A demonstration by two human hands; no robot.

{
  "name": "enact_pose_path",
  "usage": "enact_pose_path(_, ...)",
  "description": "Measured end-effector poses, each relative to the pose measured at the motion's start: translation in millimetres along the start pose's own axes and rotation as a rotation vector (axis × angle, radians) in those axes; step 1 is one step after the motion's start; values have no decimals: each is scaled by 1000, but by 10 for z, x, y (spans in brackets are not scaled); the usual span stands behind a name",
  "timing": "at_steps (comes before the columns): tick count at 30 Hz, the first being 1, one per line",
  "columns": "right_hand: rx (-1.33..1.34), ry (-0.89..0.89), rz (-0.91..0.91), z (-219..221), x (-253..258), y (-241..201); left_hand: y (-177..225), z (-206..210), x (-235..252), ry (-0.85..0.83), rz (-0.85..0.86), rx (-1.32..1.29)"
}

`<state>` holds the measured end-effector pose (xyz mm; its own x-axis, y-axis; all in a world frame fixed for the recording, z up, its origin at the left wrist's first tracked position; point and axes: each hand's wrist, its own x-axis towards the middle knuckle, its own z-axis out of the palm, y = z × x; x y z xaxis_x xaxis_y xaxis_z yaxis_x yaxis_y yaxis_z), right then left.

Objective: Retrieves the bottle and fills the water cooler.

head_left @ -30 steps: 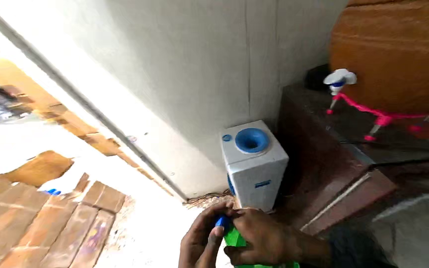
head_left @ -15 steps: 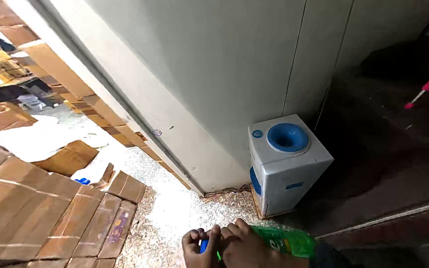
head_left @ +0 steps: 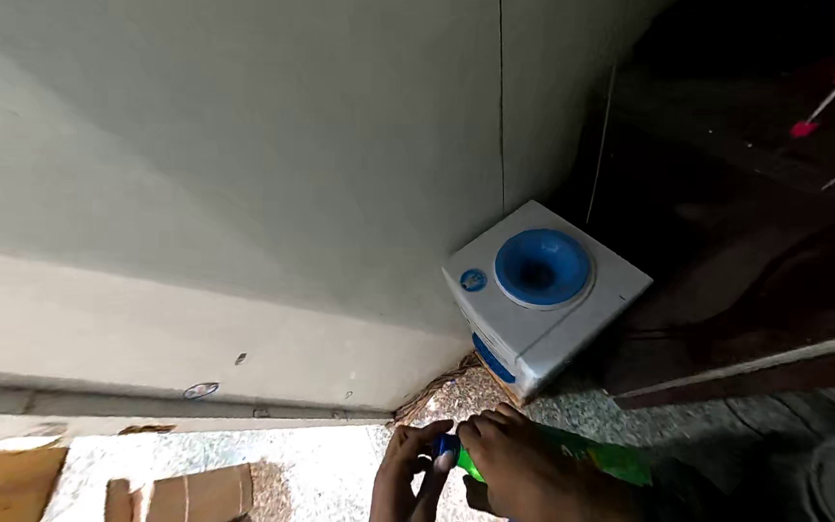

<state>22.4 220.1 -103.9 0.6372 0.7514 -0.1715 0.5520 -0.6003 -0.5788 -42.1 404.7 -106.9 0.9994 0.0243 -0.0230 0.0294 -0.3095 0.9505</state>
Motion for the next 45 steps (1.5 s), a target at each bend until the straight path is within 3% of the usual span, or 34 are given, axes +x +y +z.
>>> enact_pose_path(5,-56,116,224,123,45,-33,-75,-142,441,-91,-83,236)
enact_pose_path(11,-6,467,614,424,-132,64,-228,-436,1318,-192,-83,-154)
enact_pose_path(15,54,595,938,630,-220,28,-233,-452,2093,-206,-26,-71)
enact_pose_path(20,41,774,1193,947,22,-516,-491,-176,2927,-210,254,85)
enact_pose_path(22,134,714,1291,1022,158,-801,-592,-58,3177,-227,334,103)
enact_pose_path(30,232,879,1547,1566,19,-1477,-682,334,3442,-286,473,149)
enact_pose_path(36,293,984,1590,1716,-102,-1274,-507,42,3213,-282,604,278)
enact_pose_path(38,391,1015,1496,1781,-80,-991,-565,-145,2894,-264,528,299)
enact_pose_path(42,471,1130,1189,2170,375,-45,-1217,-174,2308,-449,283,507)
enact_pose_path(45,412,1178,1084,2688,907,663,-1755,50,2135,-654,198,666)
